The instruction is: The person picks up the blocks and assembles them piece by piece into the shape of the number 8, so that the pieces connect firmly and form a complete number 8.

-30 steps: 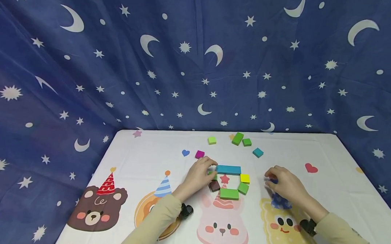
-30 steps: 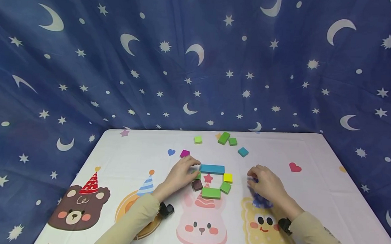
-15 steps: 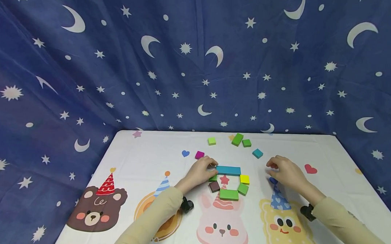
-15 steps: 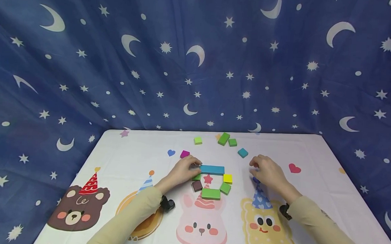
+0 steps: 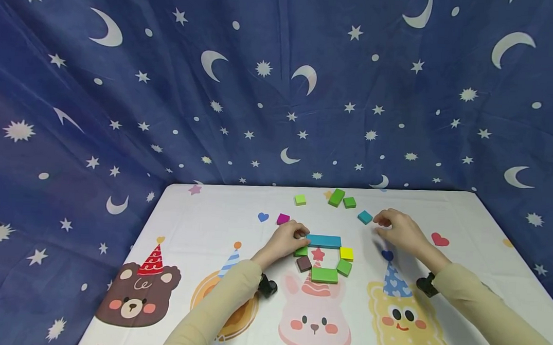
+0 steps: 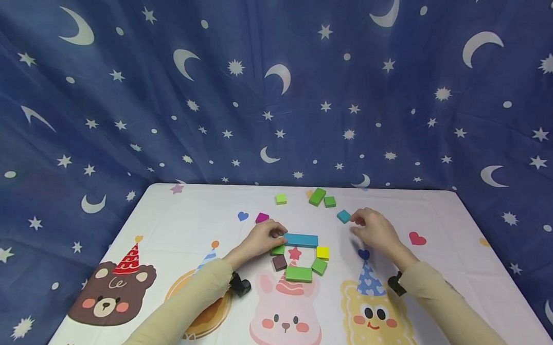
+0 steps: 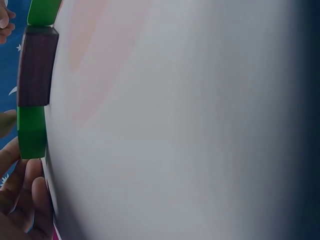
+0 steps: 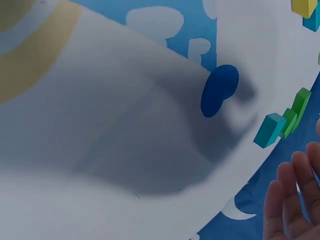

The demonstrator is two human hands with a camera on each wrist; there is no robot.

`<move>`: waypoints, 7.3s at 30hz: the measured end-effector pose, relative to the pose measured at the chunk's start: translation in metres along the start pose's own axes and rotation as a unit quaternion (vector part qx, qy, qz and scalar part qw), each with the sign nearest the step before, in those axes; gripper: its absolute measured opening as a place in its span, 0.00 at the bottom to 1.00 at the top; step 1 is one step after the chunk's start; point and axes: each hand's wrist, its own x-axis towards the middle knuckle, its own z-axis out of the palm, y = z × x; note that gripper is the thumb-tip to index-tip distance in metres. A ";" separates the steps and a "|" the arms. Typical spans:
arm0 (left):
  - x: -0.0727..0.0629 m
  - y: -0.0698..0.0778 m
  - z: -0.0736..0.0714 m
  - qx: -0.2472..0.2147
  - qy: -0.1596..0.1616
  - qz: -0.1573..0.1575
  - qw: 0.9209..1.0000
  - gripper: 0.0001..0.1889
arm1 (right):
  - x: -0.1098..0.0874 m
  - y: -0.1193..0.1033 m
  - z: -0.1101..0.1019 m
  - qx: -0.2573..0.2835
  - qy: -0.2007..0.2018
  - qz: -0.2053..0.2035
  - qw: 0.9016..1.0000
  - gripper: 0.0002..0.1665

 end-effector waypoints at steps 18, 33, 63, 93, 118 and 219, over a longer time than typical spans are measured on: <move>0.006 -0.003 -0.004 -0.031 -0.027 -0.013 0.999 0.10 | 0.033 0.010 0.014 0.013 -0.030 0.016 0.999 0.24; 0.003 0.000 -0.003 -0.034 -0.022 -0.033 0.999 0.10 | 0.049 0.012 0.031 -0.019 -0.050 0.023 0.998 0.30; 0.001 0.002 0.000 -0.014 -0.004 -0.042 0.999 0.09 | 0.053 0.017 0.038 0.000 -0.058 0.024 0.998 0.28; 0.002 0.001 0.001 -0.013 -0.004 -0.046 0.999 0.09 | 0.053 0.022 0.042 0.005 -0.051 0.020 0.998 0.23; 0.001 0.002 0.000 -0.012 -0.007 -0.047 0.999 0.10 | 0.041 0.013 0.040 0.005 -0.042 0.016 0.999 0.22; 0.004 0.006 0.002 -0.016 -0.004 -0.050 0.999 0.11 | 0.024 -0.027 0.063 -0.038 -0.049 -0.034 0.998 0.19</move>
